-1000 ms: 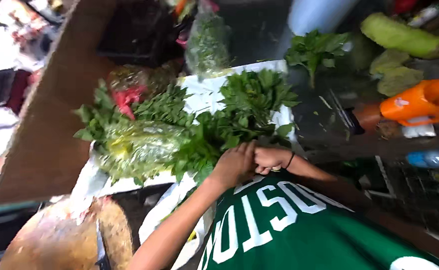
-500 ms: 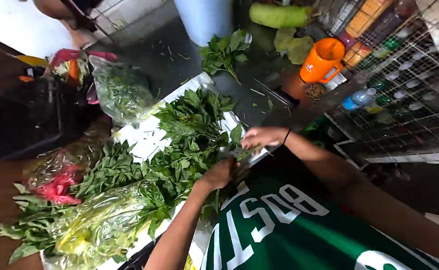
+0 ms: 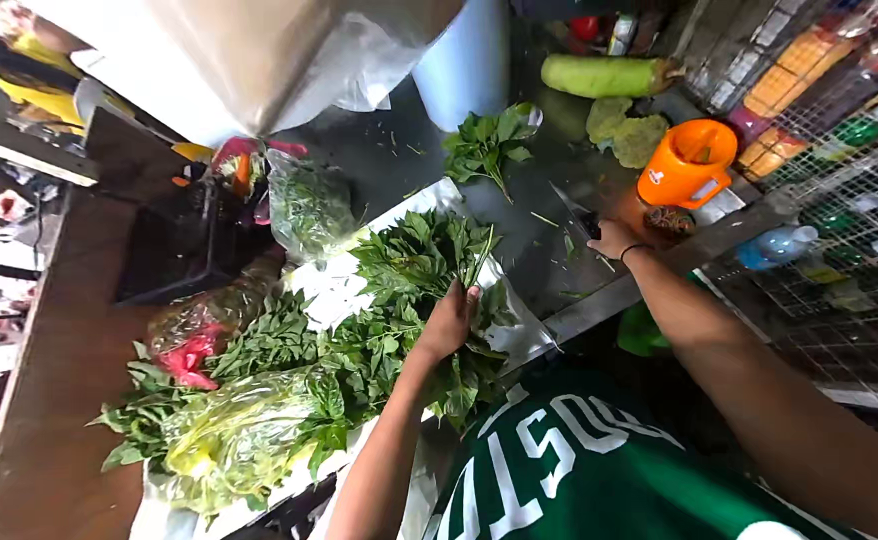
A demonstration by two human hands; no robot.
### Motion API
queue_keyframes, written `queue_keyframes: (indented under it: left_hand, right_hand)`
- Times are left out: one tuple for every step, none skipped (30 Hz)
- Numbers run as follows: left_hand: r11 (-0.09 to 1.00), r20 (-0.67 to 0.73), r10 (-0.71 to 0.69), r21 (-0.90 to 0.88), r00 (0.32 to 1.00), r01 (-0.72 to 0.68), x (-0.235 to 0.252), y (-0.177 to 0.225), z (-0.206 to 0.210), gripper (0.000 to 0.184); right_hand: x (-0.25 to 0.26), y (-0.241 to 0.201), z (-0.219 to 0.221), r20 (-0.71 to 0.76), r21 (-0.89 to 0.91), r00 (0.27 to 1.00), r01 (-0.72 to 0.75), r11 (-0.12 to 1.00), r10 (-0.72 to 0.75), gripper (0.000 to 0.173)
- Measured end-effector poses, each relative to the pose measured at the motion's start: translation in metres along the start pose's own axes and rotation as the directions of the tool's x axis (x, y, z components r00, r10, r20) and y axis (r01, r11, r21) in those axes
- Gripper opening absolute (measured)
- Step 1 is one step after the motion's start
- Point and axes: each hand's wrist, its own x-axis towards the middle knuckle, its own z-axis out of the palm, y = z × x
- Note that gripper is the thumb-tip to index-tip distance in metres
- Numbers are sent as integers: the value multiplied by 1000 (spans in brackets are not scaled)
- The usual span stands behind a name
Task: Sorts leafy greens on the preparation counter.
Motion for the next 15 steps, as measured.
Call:
queue_keyframes:
  left_hand:
    - [1000, -7, -9, -2, 1000, 9, 0, 3, 1, 55]
    - [1000, -13, -16, -4, 1000, 16, 1, 4, 3, 56]
    - [1000, -18, -21, -11, 1000, 21, 2, 5, 4, 56]
    - [1000, -21, -25, -19, 999, 24, 2, 5, 5, 56]
    - [999, -25, -26, -27, 999, 26, 2, 3, 6, 54]
    - [999, -27, -28, -34, 999, 28, 1, 0, 7, 53]
    - [999, -23, -37, -39, 999, 36, 0, -3, 6, 53]
    - [998, -12, -53, -44, 999, 53, -1, -5, 3, 54]
    - [996, 3, -73, -52, 997, 73, -3, -8, 1, 55]
    - [994, 20, -94, -58, 995, 95, -5, -12, -1, 56]
    - [991, 40, -115, -68, 993, 118, -9, -17, -1, 57]
    - [987, 53, -133, -78, 990, 137, -14, -23, -1, 58]
    - [984, 59, -145, -99, 988, 150, -19, -29, -1, 58]
    - [979, 57, -154, -124, 986, 160, -24, -34, -3, 58]
    - [974, 49, -159, -156, 986, 165, -31, -38, -4, 57]
  right_hand:
    - [5, 0, 2, 4, 35, 1000, -1, 999, 1, 60]
    - [8, -1, 3, 5, 111, 1000, -14, 994, 13, 59]
    - [6, -5, 2, 18, 257, 999, -43, 965, 40, 55]
    - [-5, -11, -1, 50, 458, 996, -89, 885, 75, 50]
    - [-25, -20, -4, 101, 652, 991, -135, 746, 91, 46]
    - [-46, -27, -3, 134, 811, 990, -140, 568, 53, 42]
    - [-67, -33, 1, 140, 914, 990, -122, 387, -17, 40]
    - [-86, -39, 6, 149, 959, 983, -116, 260, -110, 38]
    - [-101, -51, 12, 161, 972, 968, -122, 201, -190, 37]
    - [-117, -69, 15, 173, 971, 953, -123, 203, -250, 34]
    - [-131, -89, 19, 189, 966, 933, -120, 229, -306, 31]
    - [-144, -110, 23, 202, 958, 913, -110, 265, -354, 31]
    - [-153, -130, 28, 193, 948, 899, -68, 311, -393, 34]
    - [-160, -150, 32, 170, 931, 888, -3, 364, -427, 35]
    - [-166, -168, 35, 139, 901, 875, 83, 427, -464, 35]
